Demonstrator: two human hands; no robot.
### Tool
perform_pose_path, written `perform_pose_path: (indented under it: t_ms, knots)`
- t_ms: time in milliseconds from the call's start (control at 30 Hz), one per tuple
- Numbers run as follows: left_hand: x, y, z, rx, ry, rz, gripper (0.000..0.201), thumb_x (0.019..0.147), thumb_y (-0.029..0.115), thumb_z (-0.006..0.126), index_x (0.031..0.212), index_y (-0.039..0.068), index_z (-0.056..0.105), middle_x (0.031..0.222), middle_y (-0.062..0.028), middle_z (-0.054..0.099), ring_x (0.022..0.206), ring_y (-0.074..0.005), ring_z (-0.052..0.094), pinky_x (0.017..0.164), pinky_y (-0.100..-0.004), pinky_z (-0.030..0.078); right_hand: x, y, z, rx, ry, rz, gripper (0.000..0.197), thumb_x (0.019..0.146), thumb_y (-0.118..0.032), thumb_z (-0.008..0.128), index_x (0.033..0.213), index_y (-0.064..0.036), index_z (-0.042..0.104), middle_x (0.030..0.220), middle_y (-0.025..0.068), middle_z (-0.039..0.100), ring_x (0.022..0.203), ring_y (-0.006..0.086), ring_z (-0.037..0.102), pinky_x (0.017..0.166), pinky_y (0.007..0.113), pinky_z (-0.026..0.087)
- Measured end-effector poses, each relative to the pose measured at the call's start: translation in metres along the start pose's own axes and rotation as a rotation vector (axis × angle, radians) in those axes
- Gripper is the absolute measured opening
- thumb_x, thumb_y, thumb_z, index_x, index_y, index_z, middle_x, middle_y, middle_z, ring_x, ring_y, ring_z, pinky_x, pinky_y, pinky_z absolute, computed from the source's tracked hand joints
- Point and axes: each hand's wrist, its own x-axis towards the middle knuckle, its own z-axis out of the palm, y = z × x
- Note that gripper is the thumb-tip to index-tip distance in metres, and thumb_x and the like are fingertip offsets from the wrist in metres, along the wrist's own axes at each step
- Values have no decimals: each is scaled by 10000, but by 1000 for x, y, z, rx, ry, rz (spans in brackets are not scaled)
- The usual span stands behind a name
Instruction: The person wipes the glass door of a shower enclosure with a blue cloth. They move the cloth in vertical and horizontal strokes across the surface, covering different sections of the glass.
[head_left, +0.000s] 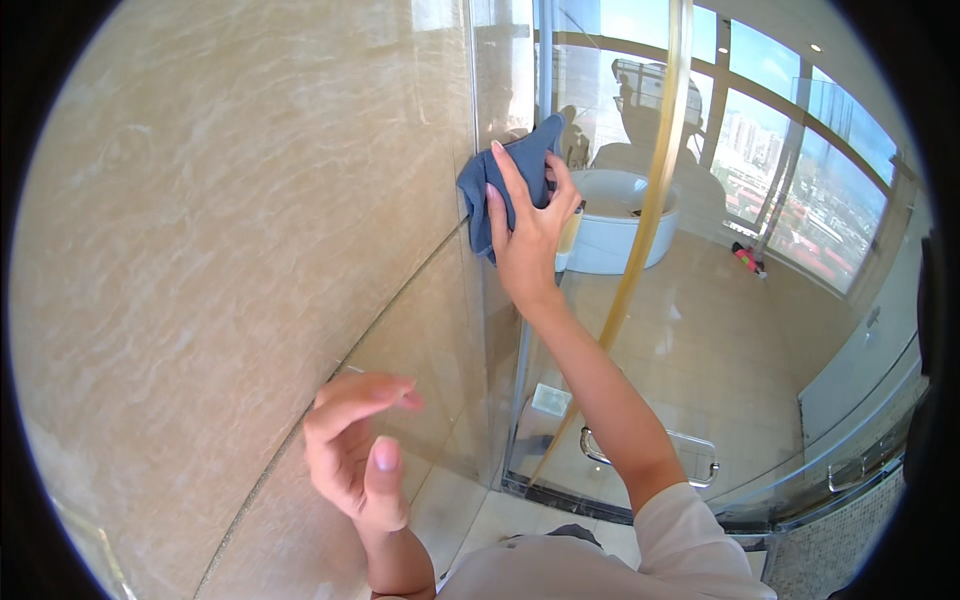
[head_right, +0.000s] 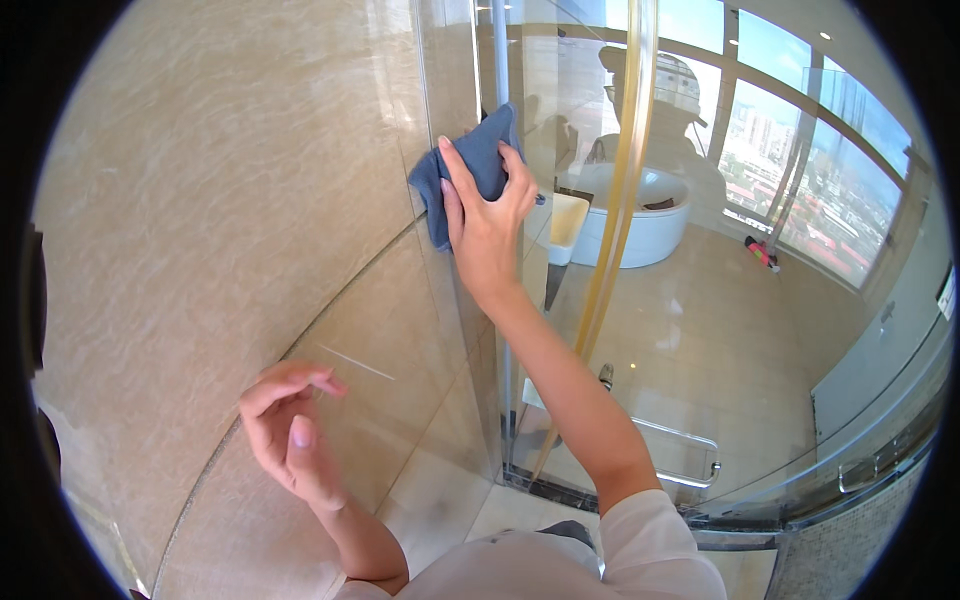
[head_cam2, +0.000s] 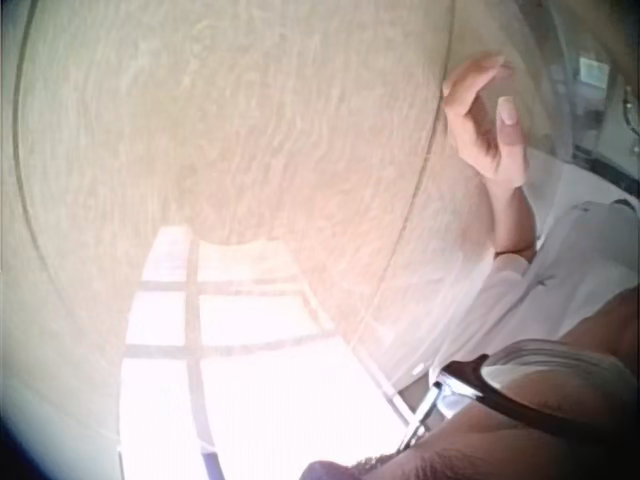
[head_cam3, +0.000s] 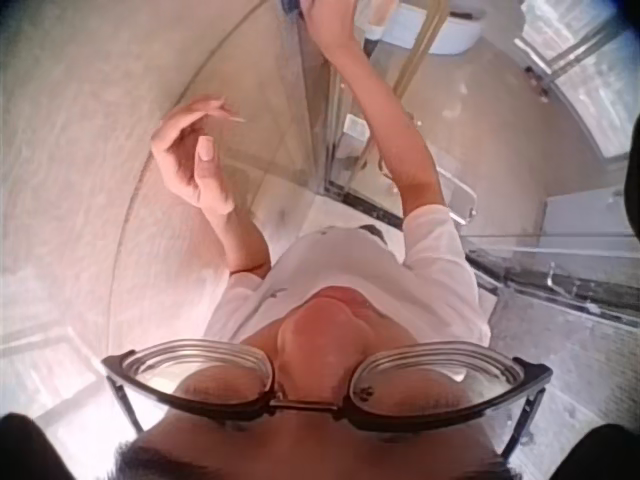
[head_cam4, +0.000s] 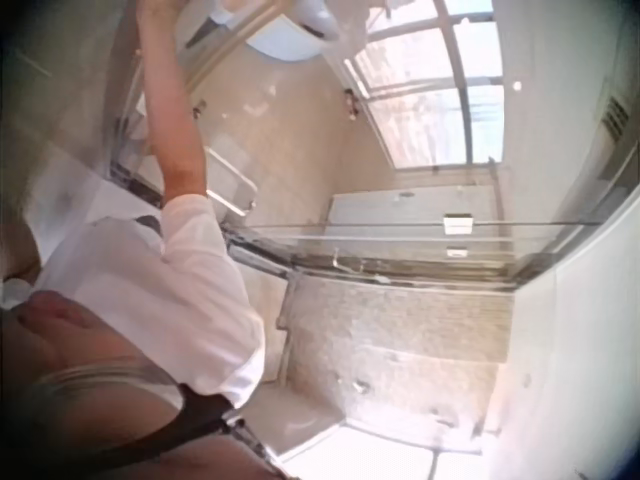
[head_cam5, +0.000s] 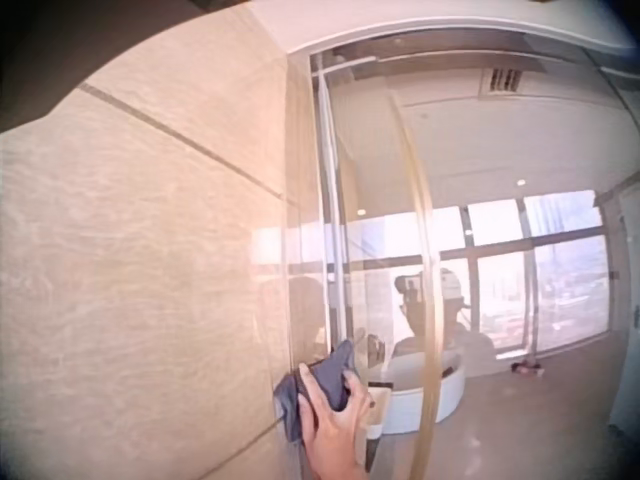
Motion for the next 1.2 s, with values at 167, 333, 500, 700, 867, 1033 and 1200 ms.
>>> perform_pose_path:
  t_ms: [167,333,500,700,867,1033,1200]
  knots:
    - [-2,-28,15,-227,-161,-231,401,951,215,607,1258,-28,519,1218,-212,605,1012,-248,611,884,-389,492,-126,19,-12,-178,-183,141,505,856,-59,707,1305,-282,647,1535,243,283,1289,452,341,1089,523,312]
    - [8,-50,23,-335,-290,-456,508,968,238,582,1386,-25,461,1326,-188,572,1081,-238,599,929,-370,465,-196,44,-16,-217,-172,155,509,807,-50,750,1257,-279,685,1538,260,273,1288,468,333,1087,514,331]
    - [-4,-58,18,-385,-291,-539,511,981,268,551,1391,-22,457,1358,-190,549,1107,-244,587,944,-368,455,-51,23,-2,-109,-40,-119,459,845,-23,706,1269,-196,678,1465,251,365,1263,407,397,1055,476,328]
    - [-10,-58,15,-389,-285,-514,519,981,289,558,1377,-31,453,1393,-194,518,1124,-248,584,946,-368,454,-27,13,-2,-84,26,-3,417,865,-82,715,1264,-182,647,1345,260,432,1193,415,437,1002,504,376]
    - [-11,-50,19,-441,-260,-506,534,978,298,565,1377,-37,445,1409,-191,502,1128,-248,582,941,-368,454,-211,55,-10,-247,-49,166,413,775,-121,793,1151,-262,697,1275,253,446,1161,436,438,966,506,391]
    - [-8,-45,10,-486,-274,-532,525,973,280,565,1377,-34,446,1406,-185,503,1127,-237,577,935,-372,455,-167,52,-2,-188,-46,64,428,776,-114,795,1168,-250,689,1226,248,433,1108,416,434,929,492,405]
    - [-13,-53,6,-429,-292,-557,504,972,265,562,1368,-28,457,1407,-162,506,1133,-226,572,937,-365,451,-12,13,9,-177,44,-75,427,804,-111,779,1197,-216,649,1148,242,457,1044,405,458,896,459,430]
